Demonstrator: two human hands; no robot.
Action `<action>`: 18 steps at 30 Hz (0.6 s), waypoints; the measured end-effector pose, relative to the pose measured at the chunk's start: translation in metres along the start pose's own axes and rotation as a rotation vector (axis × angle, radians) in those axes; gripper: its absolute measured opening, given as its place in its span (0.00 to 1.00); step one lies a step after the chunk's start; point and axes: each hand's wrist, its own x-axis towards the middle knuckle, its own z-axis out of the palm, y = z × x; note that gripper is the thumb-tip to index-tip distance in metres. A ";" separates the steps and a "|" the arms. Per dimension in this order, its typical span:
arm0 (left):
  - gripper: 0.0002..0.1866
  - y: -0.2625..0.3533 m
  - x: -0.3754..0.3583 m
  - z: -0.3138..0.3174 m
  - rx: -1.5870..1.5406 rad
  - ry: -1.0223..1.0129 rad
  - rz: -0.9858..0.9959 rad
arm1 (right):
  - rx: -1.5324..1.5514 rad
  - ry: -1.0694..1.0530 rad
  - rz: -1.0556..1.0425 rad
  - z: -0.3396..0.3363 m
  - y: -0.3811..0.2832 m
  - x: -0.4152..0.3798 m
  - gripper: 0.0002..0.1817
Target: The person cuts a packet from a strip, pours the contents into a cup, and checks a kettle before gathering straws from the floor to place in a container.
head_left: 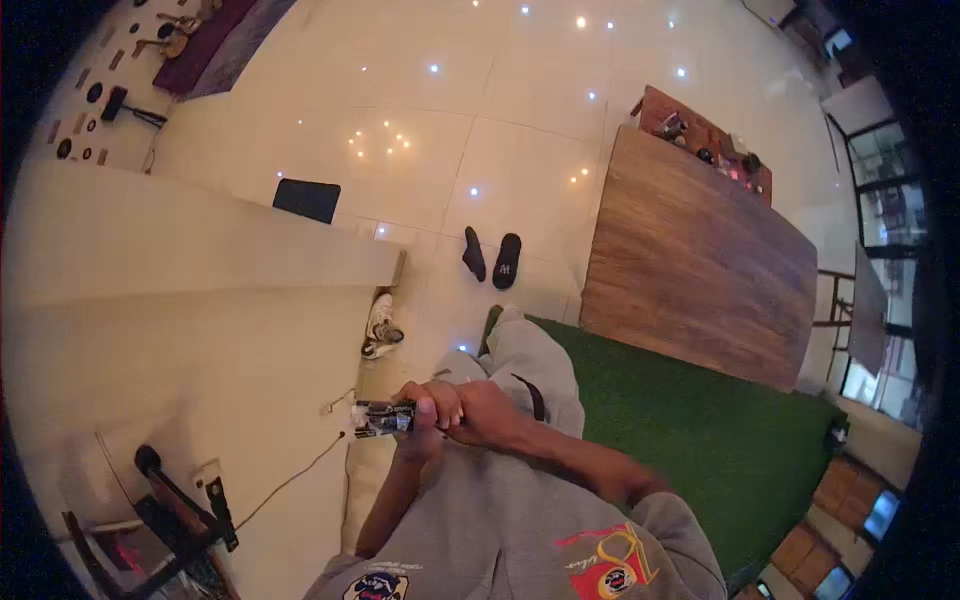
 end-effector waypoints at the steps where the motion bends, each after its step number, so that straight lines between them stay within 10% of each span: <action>1: 0.17 -0.002 0.005 -0.004 0.023 0.002 -0.014 | 0.022 -0.007 0.009 0.003 0.004 0.004 0.17; 18: 0.14 -0.235 0.149 -0.206 -0.122 -0.711 -0.322 | 0.009 0.687 0.263 0.087 0.220 0.165 0.10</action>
